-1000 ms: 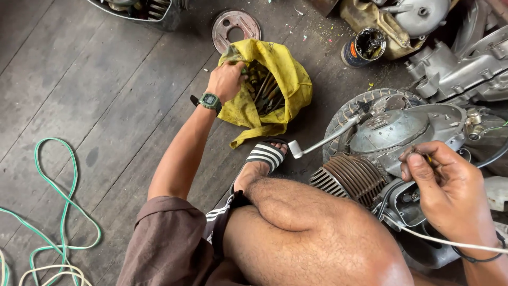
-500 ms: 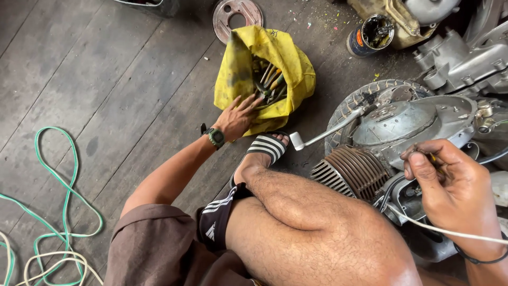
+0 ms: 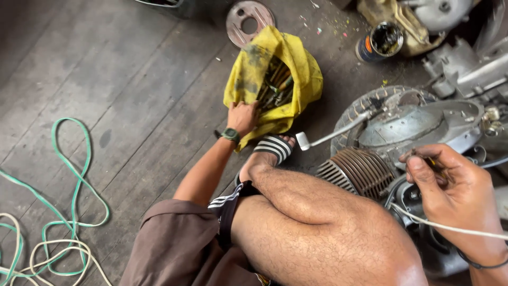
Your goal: The person sits on the floor and uses pliers to manipulate a small metal component attached to a motorcycle engine. They repeatedly grip, bend, and adjust the part while holding it in place with their other hand.
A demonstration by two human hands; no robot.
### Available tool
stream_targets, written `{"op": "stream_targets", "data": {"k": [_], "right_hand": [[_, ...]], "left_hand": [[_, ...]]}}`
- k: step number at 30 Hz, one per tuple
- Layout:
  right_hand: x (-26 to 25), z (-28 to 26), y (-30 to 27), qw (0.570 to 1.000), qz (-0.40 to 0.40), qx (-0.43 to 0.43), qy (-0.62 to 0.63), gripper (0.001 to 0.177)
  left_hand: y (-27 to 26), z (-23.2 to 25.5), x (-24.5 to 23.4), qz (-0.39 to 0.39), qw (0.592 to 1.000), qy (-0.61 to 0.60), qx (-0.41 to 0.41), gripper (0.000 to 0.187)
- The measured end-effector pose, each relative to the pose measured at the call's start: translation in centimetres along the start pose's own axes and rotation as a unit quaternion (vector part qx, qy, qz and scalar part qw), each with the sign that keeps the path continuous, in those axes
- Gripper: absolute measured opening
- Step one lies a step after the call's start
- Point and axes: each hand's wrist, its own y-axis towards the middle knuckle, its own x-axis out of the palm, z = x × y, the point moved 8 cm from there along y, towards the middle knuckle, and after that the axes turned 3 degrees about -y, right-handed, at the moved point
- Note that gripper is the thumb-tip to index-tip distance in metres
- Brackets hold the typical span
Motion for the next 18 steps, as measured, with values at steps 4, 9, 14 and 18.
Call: {"op": "stream_targets", "data": {"k": [4, 9, 14, 18], "right_hand": [[-0.2, 0.4, 0.0, 0.999, 0.009, -0.032, -0.007, 0.015], [-0.3, 0.3, 0.3, 0.999, 0.004, -0.031, 0.013, 0.016], [0.0, -0.7, 0.2, 0.999, 0.005, -0.029, 0.03, 0.018], [0.2, -1.0, 0.2, 0.998, -0.005, -0.059, 0.038, 0.016]], "left_hand": [[2.6, 0.0, 1.3, -0.028, 0.998, -0.009, -0.062, 0.02], [4.9, 1.1, 1.0, -0.022, 0.999, 0.044, -0.008, 0.031], [5.2, 2.3, 2.7, -0.074, 0.992, 0.104, -0.006, 0.03], [6.1, 2.0, 4.1, -0.068, 0.993, 0.066, -0.074, 0.031]]}}
